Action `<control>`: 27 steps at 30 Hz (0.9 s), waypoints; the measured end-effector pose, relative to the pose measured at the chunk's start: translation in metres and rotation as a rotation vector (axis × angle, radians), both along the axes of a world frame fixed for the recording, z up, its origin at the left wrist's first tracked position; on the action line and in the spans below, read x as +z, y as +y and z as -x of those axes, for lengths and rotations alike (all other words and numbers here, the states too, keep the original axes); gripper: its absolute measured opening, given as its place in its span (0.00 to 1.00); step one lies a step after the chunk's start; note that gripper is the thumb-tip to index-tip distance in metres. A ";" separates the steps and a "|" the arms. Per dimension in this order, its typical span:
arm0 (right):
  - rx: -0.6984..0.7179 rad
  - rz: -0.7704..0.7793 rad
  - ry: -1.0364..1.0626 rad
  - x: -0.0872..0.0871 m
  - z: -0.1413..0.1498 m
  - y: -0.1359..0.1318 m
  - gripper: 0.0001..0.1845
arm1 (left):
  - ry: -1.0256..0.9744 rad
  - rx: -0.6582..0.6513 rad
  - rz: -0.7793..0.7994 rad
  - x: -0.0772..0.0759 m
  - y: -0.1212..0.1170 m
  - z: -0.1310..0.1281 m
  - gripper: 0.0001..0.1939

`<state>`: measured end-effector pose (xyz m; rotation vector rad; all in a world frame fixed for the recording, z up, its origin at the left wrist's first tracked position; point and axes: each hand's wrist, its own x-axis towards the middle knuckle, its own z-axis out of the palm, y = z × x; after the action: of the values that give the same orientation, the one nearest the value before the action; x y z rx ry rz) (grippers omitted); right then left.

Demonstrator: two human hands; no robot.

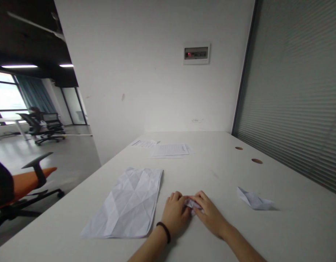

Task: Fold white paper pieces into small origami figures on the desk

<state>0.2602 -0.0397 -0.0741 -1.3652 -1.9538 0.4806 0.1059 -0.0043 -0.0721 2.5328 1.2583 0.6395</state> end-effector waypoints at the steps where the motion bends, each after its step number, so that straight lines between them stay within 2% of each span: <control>1: -0.005 0.004 0.007 0.001 0.000 -0.001 0.22 | -0.039 0.003 0.026 -0.001 0.001 -0.001 0.14; 3: -0.045 -0.010 -0.005 0.003 0.001 -0.001 0.22 | -0.151 0.007 0.088 -0.003 0.003 -0.003 0.14; 8: -0.121 -0.084 -0.110 0.000 0.006 0.004 0.12 | -0.441 0.108 0.205 -0.013 0.007 -0.013 0.21; 12: -0.157 -0.185 -0.142 -0.001 0.011 0.005 0.10 | -0.534 0.137 0.266 -0.013 0.005 -0.019 0.23; 16: -0.211 -0.256 -0.071 0.000 0.013 0.005 0.09 | -0.472 0.035 0.115 -0.002 -0.001 -0.017 0.17; 20: -0.289 -0.225 0.002 0.001 0.007 0.007 0.10 | -0.319 -0.073 0.006 0.004 -0.001 -0.010 0.21; 23: -0.245 -0.123 -0.004 -0.001 -0.002 0.008 0.11 | -0.123 -0.111 -0.051 0.003 0.004 -0.003 0.22; 27: -0.151 -0.037 -0.078 -0.001 -0.014 0.006 0.09 | 0.070 -0.230 -0.041 0.005 0.010 0.008 0.12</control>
<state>0.2745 -0.0341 -0.0751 -1.5138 -1.8937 0.3226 0.0978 0.0052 -0.0676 2.7014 0.9619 0.5347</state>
